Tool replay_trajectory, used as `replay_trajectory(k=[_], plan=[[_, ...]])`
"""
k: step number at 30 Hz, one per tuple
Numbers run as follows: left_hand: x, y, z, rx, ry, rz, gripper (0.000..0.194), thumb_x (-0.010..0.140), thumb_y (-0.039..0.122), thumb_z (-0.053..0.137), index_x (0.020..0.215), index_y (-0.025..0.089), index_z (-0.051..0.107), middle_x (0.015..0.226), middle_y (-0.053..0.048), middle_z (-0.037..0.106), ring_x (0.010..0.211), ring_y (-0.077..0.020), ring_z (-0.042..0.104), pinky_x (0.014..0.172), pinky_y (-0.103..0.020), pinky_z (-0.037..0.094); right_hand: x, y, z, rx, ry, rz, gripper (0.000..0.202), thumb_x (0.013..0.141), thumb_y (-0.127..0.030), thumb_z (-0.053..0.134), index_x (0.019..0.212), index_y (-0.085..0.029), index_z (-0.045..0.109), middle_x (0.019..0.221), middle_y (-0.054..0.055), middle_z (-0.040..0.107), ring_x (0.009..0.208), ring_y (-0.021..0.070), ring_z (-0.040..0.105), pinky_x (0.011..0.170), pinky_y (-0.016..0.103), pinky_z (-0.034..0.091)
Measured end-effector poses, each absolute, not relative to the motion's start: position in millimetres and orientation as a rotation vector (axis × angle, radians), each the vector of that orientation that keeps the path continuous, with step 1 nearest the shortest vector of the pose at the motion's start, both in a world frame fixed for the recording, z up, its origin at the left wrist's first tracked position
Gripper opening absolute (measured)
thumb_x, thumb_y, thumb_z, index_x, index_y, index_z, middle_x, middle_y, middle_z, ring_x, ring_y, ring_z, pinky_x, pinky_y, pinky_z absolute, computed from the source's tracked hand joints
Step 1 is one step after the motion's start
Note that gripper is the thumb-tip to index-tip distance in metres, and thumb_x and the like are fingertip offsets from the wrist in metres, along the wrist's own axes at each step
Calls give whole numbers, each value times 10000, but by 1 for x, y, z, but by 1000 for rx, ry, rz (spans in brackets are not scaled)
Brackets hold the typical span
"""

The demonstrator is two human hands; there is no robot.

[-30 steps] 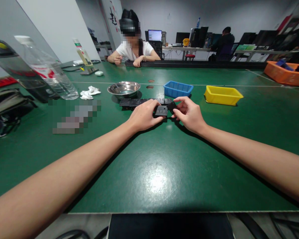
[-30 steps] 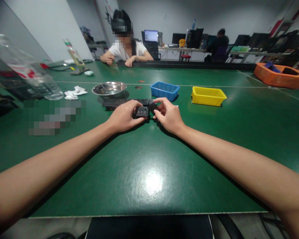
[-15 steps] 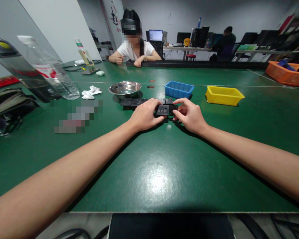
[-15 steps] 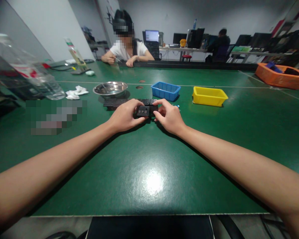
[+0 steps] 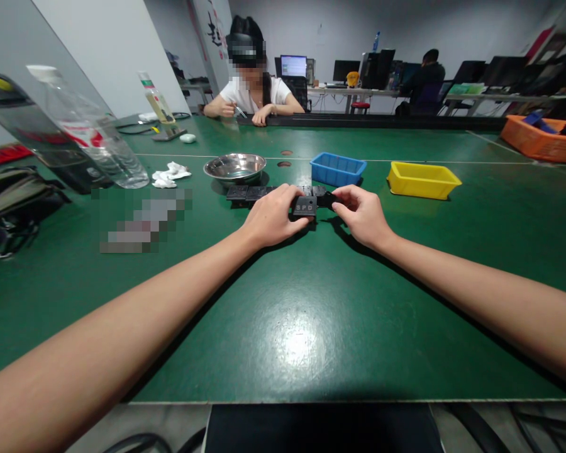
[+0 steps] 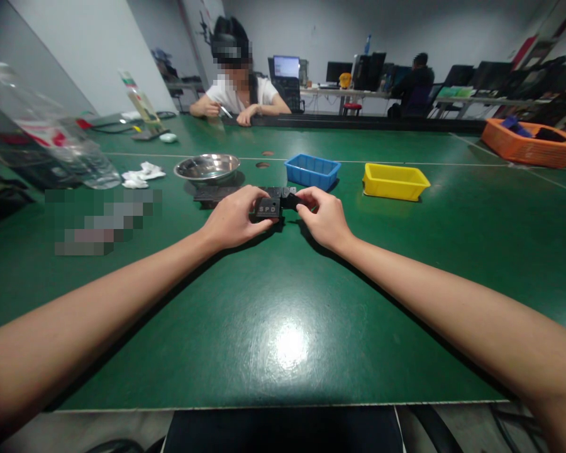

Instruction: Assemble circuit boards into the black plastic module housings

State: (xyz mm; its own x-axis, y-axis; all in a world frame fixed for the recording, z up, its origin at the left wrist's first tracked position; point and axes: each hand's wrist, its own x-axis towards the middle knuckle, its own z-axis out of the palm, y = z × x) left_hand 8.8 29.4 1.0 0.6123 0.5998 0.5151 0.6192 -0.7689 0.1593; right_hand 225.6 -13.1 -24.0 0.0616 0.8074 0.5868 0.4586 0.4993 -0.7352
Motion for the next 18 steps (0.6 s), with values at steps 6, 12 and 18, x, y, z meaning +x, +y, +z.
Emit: replay_trajectory(k=[6,12,18], plan=[[10,27,2,-2804,-1077,-883,326,836,355,637,1096,168,576,1053,-102,678,936,-252,659,835,-387,537,225,-16,-19,-1237,-1629,249,178,807,-157,630,908,-159,777,809,40,730,698,172,625,732,335,501],[10,25,4,-2869,-1062,-920,332,810,304,627,1098,164,544,1051,-106,678,938,-251,654,838,-390,538,223,-19,-18,-1372,-1817,89,229,801,-73,629,884,-195,805,861,57,692,805,202,631,810,366,500],[9,27,3,-2832,-993,-930,329,799,304,629,1086,162,552,1070,-116,645,987,-265,628,896,-423,536,223,-17,-24,-1428,-1941,7,272,810,-51,593,900,-205,799,967,89,660,968,250,621,925,436,490]])
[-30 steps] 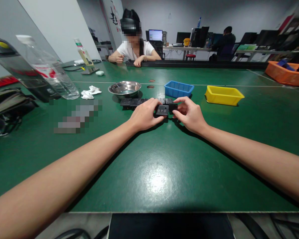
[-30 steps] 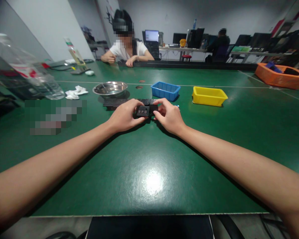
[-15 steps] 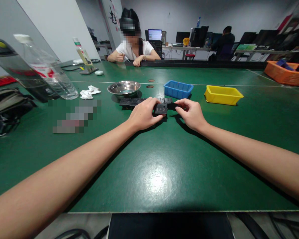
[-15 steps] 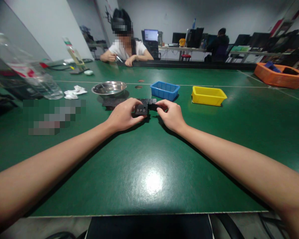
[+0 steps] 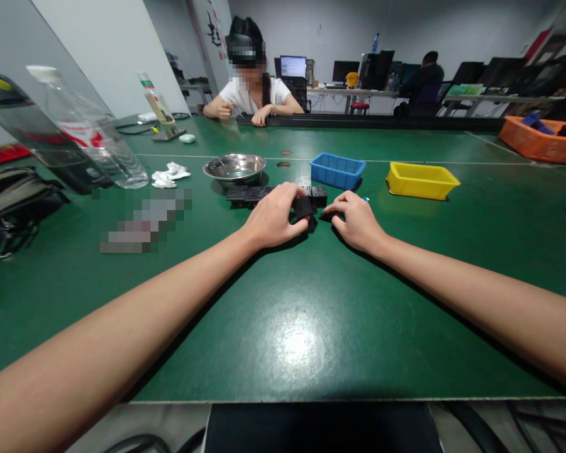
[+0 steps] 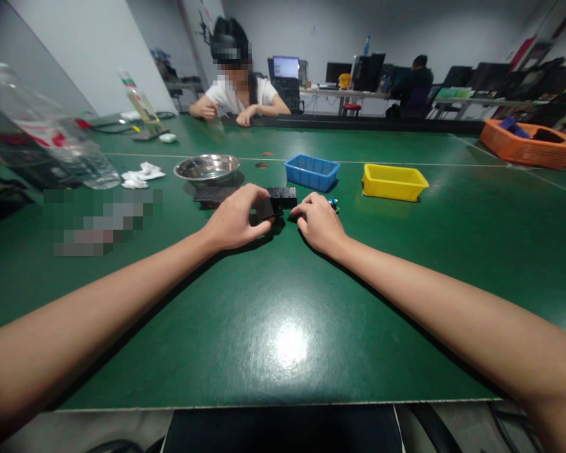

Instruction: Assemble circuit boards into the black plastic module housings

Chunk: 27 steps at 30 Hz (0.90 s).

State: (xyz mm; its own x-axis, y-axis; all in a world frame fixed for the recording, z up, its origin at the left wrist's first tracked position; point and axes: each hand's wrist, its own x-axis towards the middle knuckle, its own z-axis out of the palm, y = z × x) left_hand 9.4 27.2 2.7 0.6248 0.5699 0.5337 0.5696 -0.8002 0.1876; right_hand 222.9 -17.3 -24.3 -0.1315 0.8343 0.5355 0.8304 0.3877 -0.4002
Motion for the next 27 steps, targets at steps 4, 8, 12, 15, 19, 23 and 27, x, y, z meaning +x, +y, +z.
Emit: replay_trajectory(k=[4,8,12,15,19,23,27], plan=[[9,28,1,2819,925,924,336,794,286,624,1094,150,557,1063,-117,656,979,-258,629,895,-419,537,223,-15,-27,-1446,-1994,4,262,770,-56,601,884,-202,787,937,96,665,932,269,615,903,463,502],[10,27,0,2731,815,944,349,774,250,640,1103,159,564,1071,-93,683,952,-222,647,876,-375,542,223,-14,-29,-1438,-2022,-35,248,749,-62,582,850,-205,758,915,97,671,925,280,609,895,465,499],[11,24,1,2639,729,981,366,768,210,651,1123,153,586,1074,-77,708,936,-195,671,857,-334,547,222,-17,-26,-1361,-2000,-30,358,706,-49,553,993,-190,714,981,101,696,968,284,626,928,446,493],[11,23,3,2609,689,1011,367,795,224,669,1148,155,598,1079,-70,717,943,-187,679,859,-322,548,221,-21,-23,-1250,-2015,3,454,710,-87,565,1148,-175,647,1048,106,705,988,283,638,930,423,492],[10,23,3,2625,610,1053,340,858,280,668,1164,154,591,1117,-85,710,987,-188,679,869,-312,546,219,-25,-19,-1178,-2007,34,446,747,-178,623,1192,-170,601,1030,97,707,963,273,649,891,395,494],[9,26,2,2739,576,1025,298,892,330,656,1127,159,591,1105,-94,699,997,-202,669,876,-325,539,219,-26,-18,-1198,-2006,26,344,743,-175,657,1083,-207,617,961,58,704,920,253,642,849,362,482],[9,27,1,2848,650,947,292,902,342,636,1128,164,585,1084,-96,688,988,-220,654,873,-345,528,219,-26,-17,-1191,-1993,32,305,748,-174,676,1047,-206,626,957,58,710,918,248,650,841,351,483]])
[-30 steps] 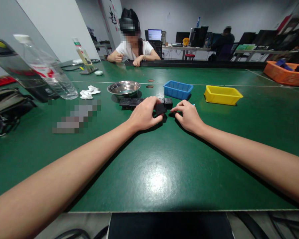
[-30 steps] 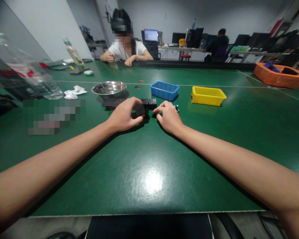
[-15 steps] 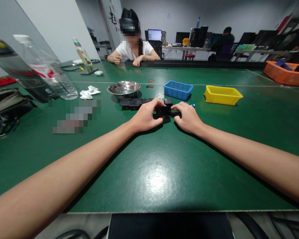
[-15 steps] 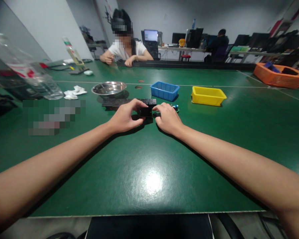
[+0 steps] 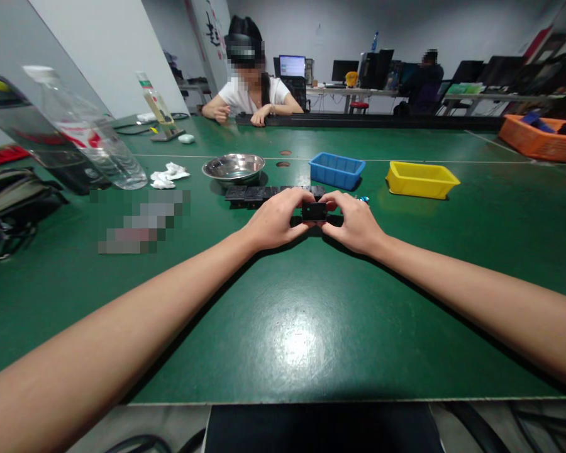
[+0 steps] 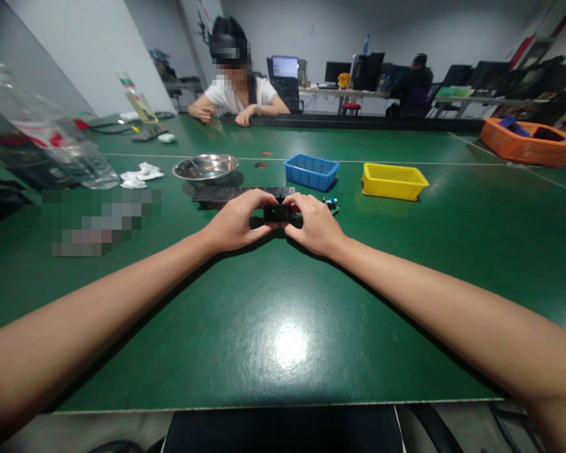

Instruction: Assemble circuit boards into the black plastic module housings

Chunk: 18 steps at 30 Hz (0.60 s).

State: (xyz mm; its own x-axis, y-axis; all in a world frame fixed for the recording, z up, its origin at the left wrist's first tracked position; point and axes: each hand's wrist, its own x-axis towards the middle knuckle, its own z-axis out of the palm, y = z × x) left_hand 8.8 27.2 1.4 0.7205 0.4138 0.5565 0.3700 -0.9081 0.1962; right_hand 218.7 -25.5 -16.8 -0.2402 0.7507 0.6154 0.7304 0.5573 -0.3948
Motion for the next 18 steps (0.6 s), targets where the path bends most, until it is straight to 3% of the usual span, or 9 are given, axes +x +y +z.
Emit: replay_trajectory(k=[18], plan=[[8,28,0,2905,726,872,306,880,367,636,1111,170,597,1048,-99,683,937,-239,627,837,-366,506,218,-25,-16,-1183,-1995,49,302,721,-147,674,1016,-208,645,954,60,701,908,244,628,844,365,483]])
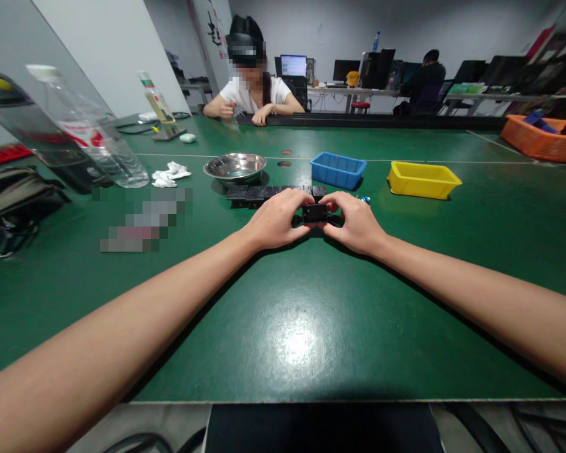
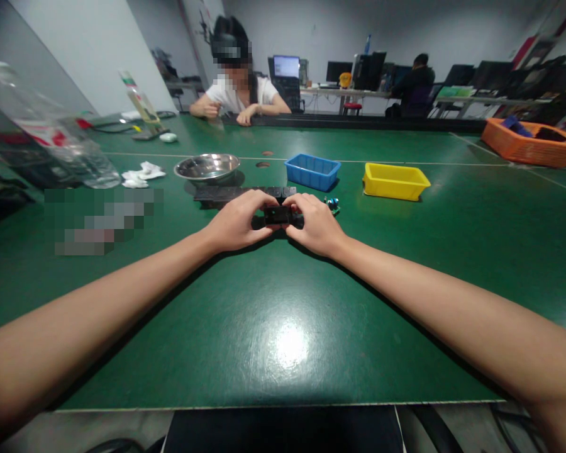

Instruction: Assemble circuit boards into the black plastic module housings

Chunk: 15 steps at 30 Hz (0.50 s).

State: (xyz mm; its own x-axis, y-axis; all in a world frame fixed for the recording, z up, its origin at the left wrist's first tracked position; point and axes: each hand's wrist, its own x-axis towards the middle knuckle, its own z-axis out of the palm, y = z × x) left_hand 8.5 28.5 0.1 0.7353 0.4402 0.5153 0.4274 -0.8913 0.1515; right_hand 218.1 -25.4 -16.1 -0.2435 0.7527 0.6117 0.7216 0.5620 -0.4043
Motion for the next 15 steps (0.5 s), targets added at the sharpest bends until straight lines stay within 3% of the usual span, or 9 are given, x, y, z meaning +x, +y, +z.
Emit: replay_trajectory(k=[15], plan=[[8,27,2,2906,736,871,319,874,358,626,1122,160,594,1065,-110,683,947,-246,634,848,-377,519,219,-25,-16,-1175,-2004,26,280,751,-187,675,1030,-195,645,943,71,690,880,240,623,807,358,485]])
